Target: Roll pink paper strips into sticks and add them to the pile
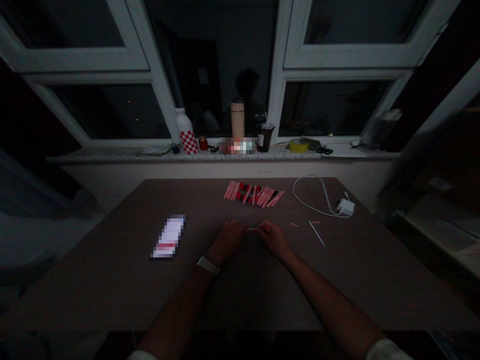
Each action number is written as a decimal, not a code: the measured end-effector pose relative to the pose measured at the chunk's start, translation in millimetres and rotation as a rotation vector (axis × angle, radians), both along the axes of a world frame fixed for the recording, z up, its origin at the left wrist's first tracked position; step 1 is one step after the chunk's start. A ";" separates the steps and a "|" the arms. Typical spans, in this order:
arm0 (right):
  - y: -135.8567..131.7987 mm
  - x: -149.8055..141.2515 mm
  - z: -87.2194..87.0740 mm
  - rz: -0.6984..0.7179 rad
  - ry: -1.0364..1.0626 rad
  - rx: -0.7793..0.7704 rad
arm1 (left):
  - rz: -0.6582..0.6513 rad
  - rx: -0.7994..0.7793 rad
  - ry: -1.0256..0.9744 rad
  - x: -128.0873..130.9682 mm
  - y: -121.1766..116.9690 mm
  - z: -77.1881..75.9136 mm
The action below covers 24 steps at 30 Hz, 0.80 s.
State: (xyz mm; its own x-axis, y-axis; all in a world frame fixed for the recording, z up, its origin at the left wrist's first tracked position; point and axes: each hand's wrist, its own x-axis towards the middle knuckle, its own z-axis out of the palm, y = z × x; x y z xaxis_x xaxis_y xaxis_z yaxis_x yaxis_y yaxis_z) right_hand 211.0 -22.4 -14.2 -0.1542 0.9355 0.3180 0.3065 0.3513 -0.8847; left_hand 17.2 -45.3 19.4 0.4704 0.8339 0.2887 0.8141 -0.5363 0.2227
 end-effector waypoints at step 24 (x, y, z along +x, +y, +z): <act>-4.9 4.2 6.1 0.083 -0.400 0.225 | 0.068 0.068 -0.007 1.6 -4.5 8.9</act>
